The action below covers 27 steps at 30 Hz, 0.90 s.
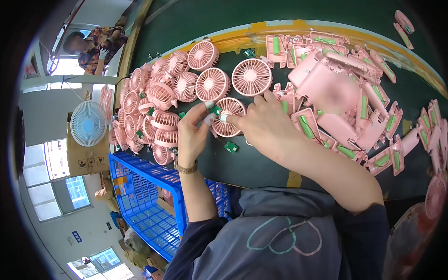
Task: The person assembles handheld fans by connecting circuit boards to wires, fitting fan heads and batteries into plastic handle casings by hand, and placing fan parts onto the conveyor belt.
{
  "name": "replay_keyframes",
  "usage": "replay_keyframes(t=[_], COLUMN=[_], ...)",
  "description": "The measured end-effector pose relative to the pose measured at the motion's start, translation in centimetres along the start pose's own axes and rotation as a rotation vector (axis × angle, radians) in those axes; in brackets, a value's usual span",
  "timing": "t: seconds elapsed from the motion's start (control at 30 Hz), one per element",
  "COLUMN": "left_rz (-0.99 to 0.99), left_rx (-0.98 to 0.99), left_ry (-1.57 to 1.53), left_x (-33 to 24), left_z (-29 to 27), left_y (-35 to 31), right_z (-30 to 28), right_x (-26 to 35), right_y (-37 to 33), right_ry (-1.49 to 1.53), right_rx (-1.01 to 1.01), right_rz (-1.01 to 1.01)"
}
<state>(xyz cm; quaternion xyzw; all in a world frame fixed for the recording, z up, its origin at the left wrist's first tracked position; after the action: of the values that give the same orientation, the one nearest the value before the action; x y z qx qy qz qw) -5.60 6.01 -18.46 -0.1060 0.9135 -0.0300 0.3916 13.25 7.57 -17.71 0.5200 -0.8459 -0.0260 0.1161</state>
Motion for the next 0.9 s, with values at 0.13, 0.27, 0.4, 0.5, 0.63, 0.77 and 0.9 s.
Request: replay_keyframes(t=[0.13, 0.27, 0.4, 0.5, 0.63, 0.77, 0.9], left_rz=[0.141, 0.195, 0.045, -0.099, -0.278, -0.305, 0.121], left_rx=[0.027, 0.055, 0.196, 0.253, 0.174, -0.121, 0.024], left_ry=[-0.016, 0.203, 0.147, 0.034, -0.046, -0.105, 0.226], left_x=[0.1, -1.9, -1.0, -0.2, 1.7, 0.2, -2.5], left_z=[0.0, -0.1, -0.9, -1.6, -0.1, 0.4, 0.7], left_y=[1.2, 1.1, 1.8, 1.1, -1.9, -3.7, -3.7], right_z=[-0.2, 0.0, 0.3, 0.2, -1.6, -1.6, -1.0], right_x=[0.0, 0.0, -0.2, -1.6, -2.4, 0.8, 1.2], right_y=[0.1, 0.1, 0.0, 0.0, 0.5, -0.8, -1.3], right_ry=[0.030, 0.030, 0.023, 0.098, 0.168, -0.046, -0.060], right_rx=[-0.046, -0.042, 0.064, -0.043, -0.049, 0.019, -0.077], right_rz=[-0.014, 0.003, -0.004, -0.060, -0.032, -0.012, 0.011])
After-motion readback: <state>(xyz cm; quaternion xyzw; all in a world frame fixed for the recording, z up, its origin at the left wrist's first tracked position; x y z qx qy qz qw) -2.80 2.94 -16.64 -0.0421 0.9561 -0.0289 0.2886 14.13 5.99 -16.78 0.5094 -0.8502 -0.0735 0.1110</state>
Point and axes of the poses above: each hand's wrist, its own y-axis towards the middle knuckle, its own z-axis out of the palm, x = y × z, the point moved 4 cm from there along y, towards the middle knuckle, and after that the axes turned 15 degrees about -z, right-handed, at the moved point
